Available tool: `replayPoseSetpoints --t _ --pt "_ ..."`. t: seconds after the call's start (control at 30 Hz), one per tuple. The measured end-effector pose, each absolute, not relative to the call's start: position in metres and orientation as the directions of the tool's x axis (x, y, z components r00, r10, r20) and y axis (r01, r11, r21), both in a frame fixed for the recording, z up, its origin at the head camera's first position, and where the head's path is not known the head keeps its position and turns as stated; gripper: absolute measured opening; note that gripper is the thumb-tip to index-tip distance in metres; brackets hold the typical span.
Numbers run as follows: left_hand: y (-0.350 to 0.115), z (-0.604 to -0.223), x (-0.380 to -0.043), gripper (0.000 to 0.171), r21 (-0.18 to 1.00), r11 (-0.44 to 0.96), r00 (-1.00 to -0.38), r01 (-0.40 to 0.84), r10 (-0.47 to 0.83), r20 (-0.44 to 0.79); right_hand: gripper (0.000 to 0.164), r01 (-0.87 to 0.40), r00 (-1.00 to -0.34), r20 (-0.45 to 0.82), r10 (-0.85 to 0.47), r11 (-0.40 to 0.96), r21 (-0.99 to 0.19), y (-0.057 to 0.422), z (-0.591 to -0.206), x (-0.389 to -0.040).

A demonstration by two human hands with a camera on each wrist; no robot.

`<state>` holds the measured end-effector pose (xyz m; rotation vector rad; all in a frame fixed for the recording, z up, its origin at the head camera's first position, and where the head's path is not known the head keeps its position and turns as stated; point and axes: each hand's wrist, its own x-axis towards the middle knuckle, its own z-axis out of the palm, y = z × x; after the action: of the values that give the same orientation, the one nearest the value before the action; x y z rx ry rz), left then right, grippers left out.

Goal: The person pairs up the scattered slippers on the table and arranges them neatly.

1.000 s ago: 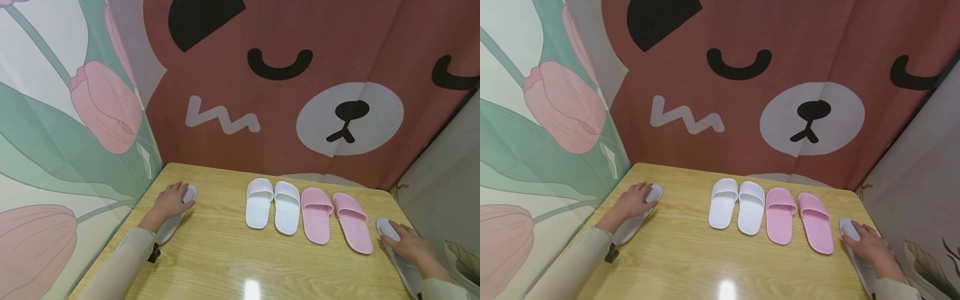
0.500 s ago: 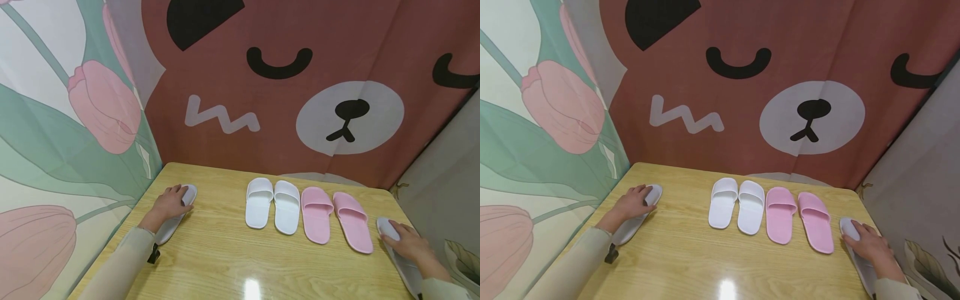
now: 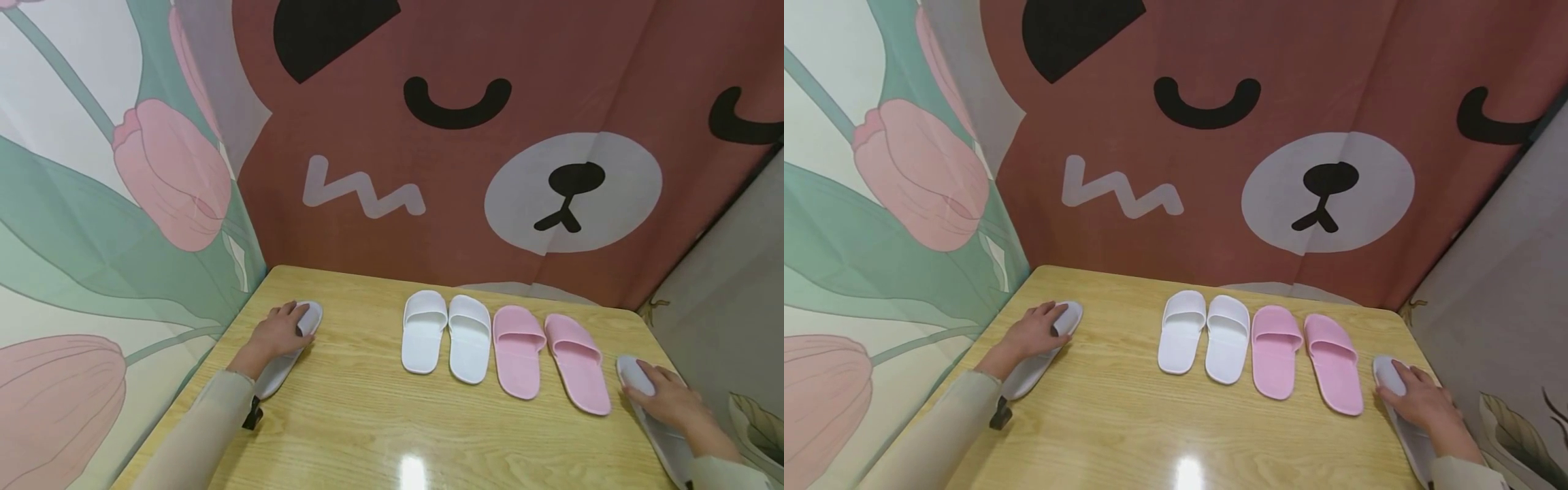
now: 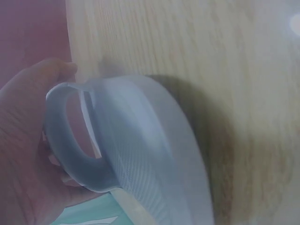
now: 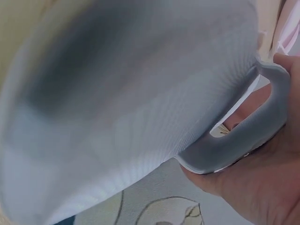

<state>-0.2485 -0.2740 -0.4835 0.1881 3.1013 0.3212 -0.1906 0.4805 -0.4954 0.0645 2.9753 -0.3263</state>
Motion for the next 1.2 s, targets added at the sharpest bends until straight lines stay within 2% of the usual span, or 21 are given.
replayPoseSetpoints --t 0.57,0.83,1.2 --pt "-0.2769 -0.4913 -0.2520 0.077 0.210 0.972 -0.993 0.109 0.114 -0.013 0.098 0.083 -0.989 -0.139 0.046 0.959 -0.270 0.4848 -0.5029 -0.1891" --pt "-0.2776 -0.4930 -0.2530 0.077 0.211 0.972 -0.994 0.106 0.110 -0.007 0.090 0.066 -0.995 -0.091 0.043 0.962 -0.264 0.4857 -0.5027 -0.1907" --pt "-0.2771 -0.4909 -0.2499 0.076 0.239 0.966 -0.995 0.100 0.100 0.010 0.098 0.117 -0.983 -0.165 0.075 0.958 -0.260 0.4860 -0.5011 -0.1929"
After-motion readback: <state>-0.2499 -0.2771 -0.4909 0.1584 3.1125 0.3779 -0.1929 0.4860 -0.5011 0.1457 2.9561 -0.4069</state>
